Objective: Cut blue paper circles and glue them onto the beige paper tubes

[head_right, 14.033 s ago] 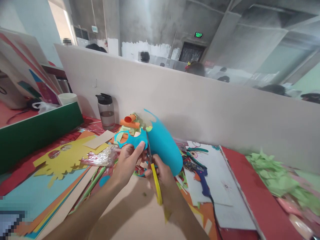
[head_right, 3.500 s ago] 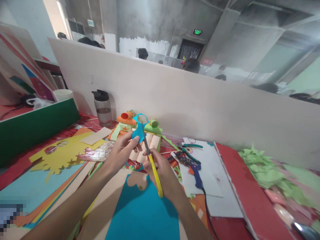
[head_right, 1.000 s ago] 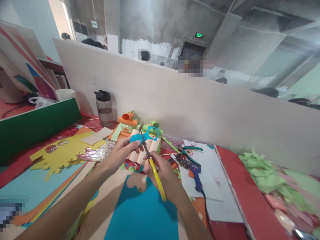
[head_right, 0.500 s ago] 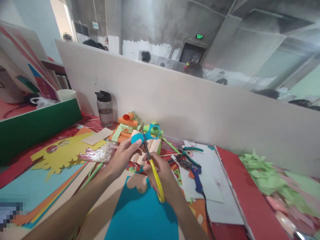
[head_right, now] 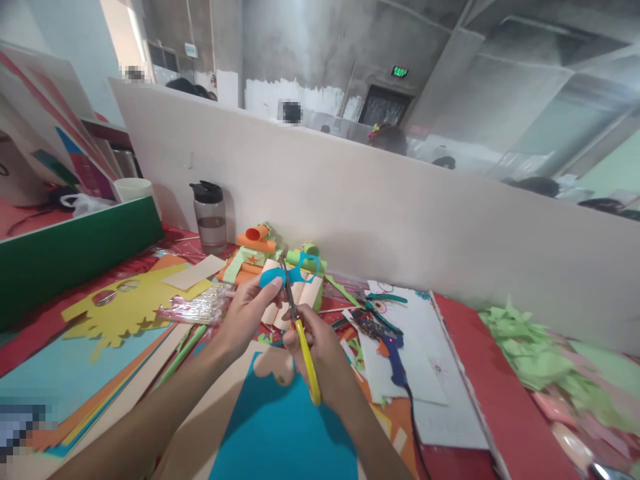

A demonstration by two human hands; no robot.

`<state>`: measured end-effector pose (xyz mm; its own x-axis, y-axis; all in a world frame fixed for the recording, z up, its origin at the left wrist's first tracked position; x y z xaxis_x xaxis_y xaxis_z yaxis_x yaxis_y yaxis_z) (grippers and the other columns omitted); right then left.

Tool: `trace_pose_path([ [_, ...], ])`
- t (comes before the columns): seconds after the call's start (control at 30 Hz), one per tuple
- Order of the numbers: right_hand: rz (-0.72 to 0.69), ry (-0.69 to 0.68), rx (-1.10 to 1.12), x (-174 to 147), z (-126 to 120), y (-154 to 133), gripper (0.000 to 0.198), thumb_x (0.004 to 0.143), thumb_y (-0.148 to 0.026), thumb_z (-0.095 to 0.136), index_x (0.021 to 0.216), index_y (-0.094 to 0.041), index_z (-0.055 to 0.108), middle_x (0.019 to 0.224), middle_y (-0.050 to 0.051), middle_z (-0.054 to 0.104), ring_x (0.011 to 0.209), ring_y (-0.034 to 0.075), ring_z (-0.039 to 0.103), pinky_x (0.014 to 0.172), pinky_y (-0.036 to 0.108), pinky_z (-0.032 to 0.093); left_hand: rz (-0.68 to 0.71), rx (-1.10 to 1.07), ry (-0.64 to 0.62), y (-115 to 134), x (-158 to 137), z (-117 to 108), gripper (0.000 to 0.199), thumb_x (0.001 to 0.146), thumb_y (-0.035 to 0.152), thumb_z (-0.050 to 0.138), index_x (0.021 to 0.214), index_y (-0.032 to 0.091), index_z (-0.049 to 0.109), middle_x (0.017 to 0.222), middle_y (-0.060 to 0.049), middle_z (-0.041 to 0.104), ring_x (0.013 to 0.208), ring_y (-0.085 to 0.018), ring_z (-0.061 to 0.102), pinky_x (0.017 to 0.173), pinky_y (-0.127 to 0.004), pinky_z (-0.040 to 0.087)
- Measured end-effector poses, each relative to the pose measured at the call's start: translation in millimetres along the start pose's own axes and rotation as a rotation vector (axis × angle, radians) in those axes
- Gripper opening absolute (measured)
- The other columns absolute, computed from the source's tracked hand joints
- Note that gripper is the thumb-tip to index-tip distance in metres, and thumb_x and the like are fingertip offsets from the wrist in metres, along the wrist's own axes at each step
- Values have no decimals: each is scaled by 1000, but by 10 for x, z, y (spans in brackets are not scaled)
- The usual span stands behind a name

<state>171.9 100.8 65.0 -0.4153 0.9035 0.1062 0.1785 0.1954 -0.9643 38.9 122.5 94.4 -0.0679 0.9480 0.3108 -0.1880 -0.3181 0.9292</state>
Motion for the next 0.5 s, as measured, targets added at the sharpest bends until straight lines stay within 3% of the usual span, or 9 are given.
trace_pose_path([
  [0.37,22,-45,-133,22,-128,-23,56,85,-71,60,108,-21,54,60,-8,41,41,7,35,39,20,27,-24,28,-34,15,1,17,35,91,42,55,66,17,58,69,0,58,69,-14,54,69,-26,44],
  [0.5,36,-76,-137,9,-157,-19,60,84,-76,56,107,-20,55,62,-7,43,42,7,36,40,20,27,-65,49,-69,-13,29,-33,34,89,44,57,69,17,60,70,-1,60,69,-15,56,69,-28,44],
])
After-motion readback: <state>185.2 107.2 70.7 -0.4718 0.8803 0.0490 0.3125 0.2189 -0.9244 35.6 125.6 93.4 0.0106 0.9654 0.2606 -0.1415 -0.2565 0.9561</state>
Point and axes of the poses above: each hand's wrist, its own x-axis towards the middle knuckle, its own z-axis out of the palm, y = z × x, the point moved 7 cm from there along x, towards the middle knuckle
